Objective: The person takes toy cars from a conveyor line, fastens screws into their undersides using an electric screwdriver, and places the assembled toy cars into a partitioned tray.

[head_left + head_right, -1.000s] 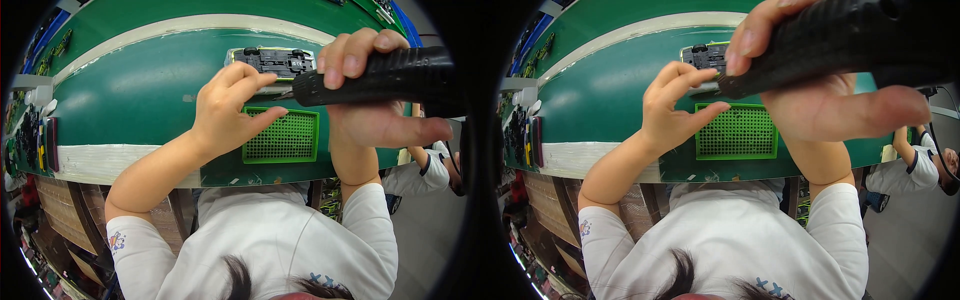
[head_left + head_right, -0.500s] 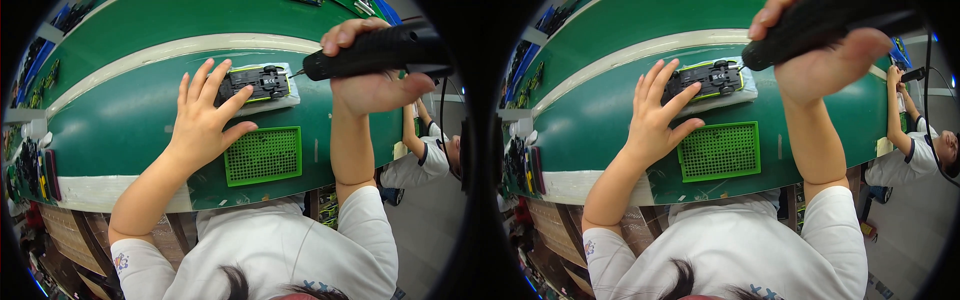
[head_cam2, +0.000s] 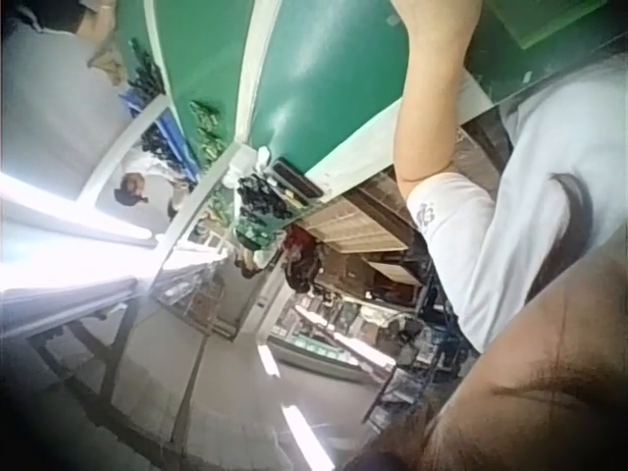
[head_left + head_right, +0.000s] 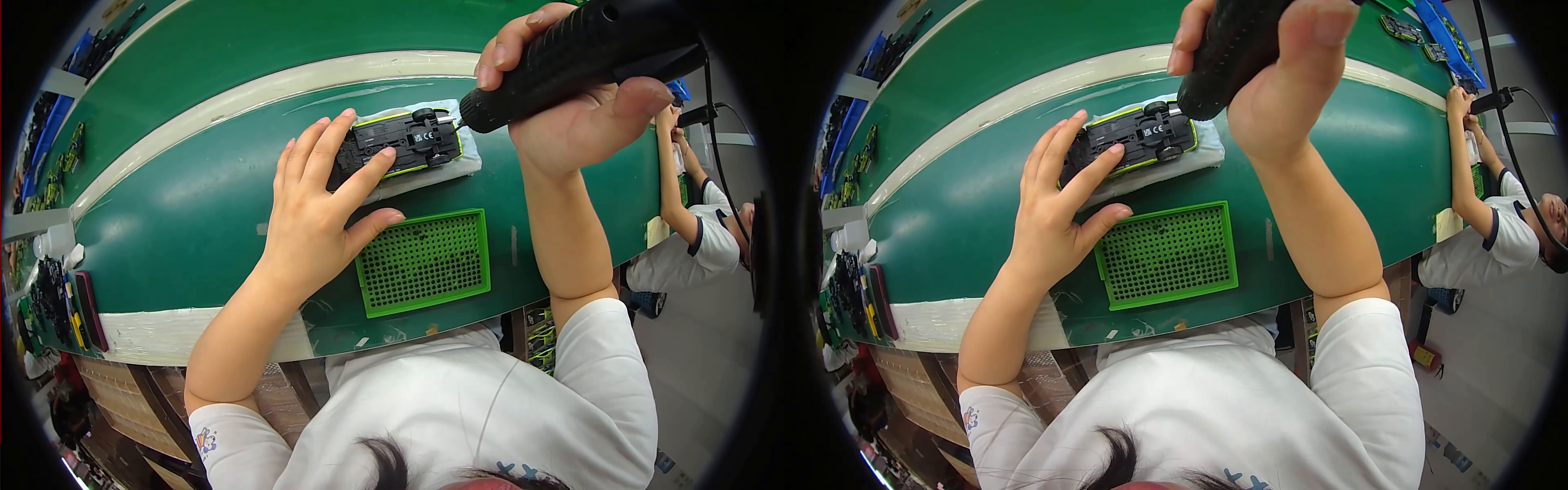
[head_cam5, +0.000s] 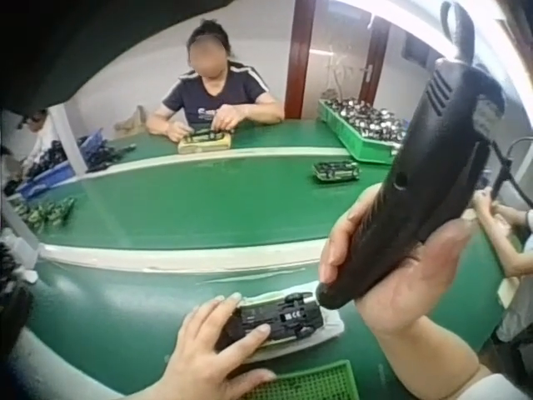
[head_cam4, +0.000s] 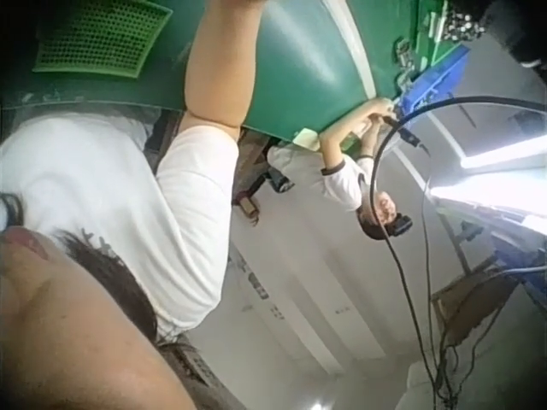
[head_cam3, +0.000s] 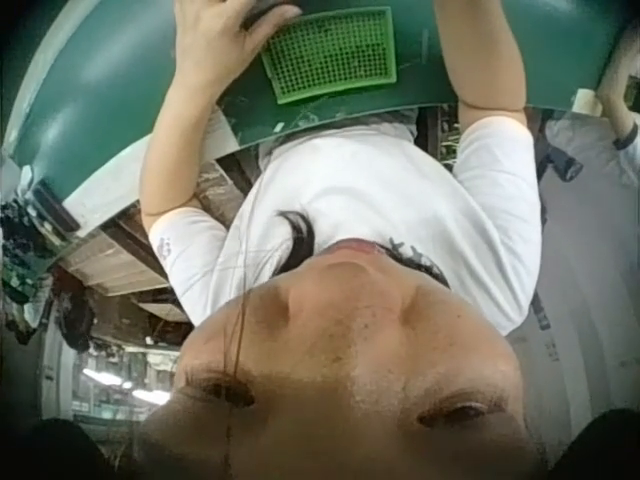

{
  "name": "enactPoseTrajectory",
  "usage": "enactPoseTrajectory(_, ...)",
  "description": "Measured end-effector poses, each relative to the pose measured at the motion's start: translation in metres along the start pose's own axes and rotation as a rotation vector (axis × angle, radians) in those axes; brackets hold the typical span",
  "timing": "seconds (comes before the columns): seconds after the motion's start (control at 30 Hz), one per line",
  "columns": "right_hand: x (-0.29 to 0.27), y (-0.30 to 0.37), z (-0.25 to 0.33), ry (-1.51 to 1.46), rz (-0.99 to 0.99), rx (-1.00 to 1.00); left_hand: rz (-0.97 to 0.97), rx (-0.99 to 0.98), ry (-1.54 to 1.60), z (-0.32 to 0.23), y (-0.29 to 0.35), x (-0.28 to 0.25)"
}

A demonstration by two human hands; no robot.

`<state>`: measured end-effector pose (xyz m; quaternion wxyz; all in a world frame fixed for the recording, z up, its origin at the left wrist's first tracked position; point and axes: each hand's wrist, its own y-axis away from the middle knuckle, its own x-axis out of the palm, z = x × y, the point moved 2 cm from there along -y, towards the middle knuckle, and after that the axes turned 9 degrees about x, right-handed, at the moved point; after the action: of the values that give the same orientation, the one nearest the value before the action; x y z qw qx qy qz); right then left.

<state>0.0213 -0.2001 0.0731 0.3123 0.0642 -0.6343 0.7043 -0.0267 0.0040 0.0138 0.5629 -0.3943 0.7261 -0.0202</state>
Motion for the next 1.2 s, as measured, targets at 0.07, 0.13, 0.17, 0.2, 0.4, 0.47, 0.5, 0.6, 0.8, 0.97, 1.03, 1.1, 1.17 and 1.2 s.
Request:
enactPoseTrajectory(0.07, 0.015, 0.014, 0.014, 0.799, -0.703, 0.202, -0.016, 0.010, 0.015, 0.002, 0.001, -0.001)
enactPoseTrajectory(0.13, 0.003, 0.007, 0.033, 0.817, -0.394, 0.321, -0.032, 0.021, 0.035, 0.001, -0.002, 0.000)
enactPoseTrajectory(0.17, 0.001, 0.006, 0.035, 0.815, -0.082, 0.437, -0.047, 0.026, 0.052, 0.001, -0.003, -0.001)
enactPoseTrajectory(0.2, 0.001, 0.006, 0.036, 0.815, -0.083, 0.439, -0.046, 0.025, 0.054, 0.001, -0.003, -0.002)
enactPoseTrajectory(0.4, 0.007, 0.004, 0.044, 0.990, -0.127, 0.562, -0.015, 0.007, 0.044, 0.001, -0.004, -0.001)
enactPoseTrajectory(0.47, 0.001, 0.002, 0.040, 0.816, 0.034, 0.494, -0.042, 0.039, 0.037, 0.000, -0.006, 0.000)
enactPoseTrajectory(0.5, 0.002, 0.003, 0.037, 0.814, 0.030, 0.497, -0.039, 0.035, 0.039, 0.001, -0.006, 0.001)
enactPoseTrajectory(0.6, 0.007, 0.005, 0.031, 0.782, 0.035, 0.514, -0.047, 0.043, 0.017, 0.002, -0.005, 0.001)
enactPoseTrajectory(0.8, 0.003, -0.007, 0.026, 0.785, 0.222, 0.619, -0.025, -0.012, -0.009, 0.001, 0.001, -0.008)
enactPoseTrajectory(0.97, -0.007, -0.002, 0.045, 0.796, 0.166, 0.615, -0.084, 0.041, 0.071, 0.002, -0.004, -0.002)
enactPoseTrajectory(1.03, 0.000, -0.006, 0.040, 0.808, 0.166, 0.589, -0.100, 0.034, 0.042, 0.004, -0.001, -0.001)
enactPoseTrajectory(1.1, 0.017, -0.009, 0.040, 0.869, 0.126, 0.527, -0.110, 0.055, 0.017, 0.004, 0.001, 0.000)
enactPoseTrajectory(1.17, 0.039, -0.011, 0.044, 0.942, 0.078, 0.465, -0.135, 0.072, 0.026, 0.003, -0.001, 0.002)
enactPoseTrajectory(1.2, 0.046, -0.009, 0.043, 0.958, 0.053, 0.431, -0.146, 0.078, 0.018, 0.003, 0.001, 0.001)
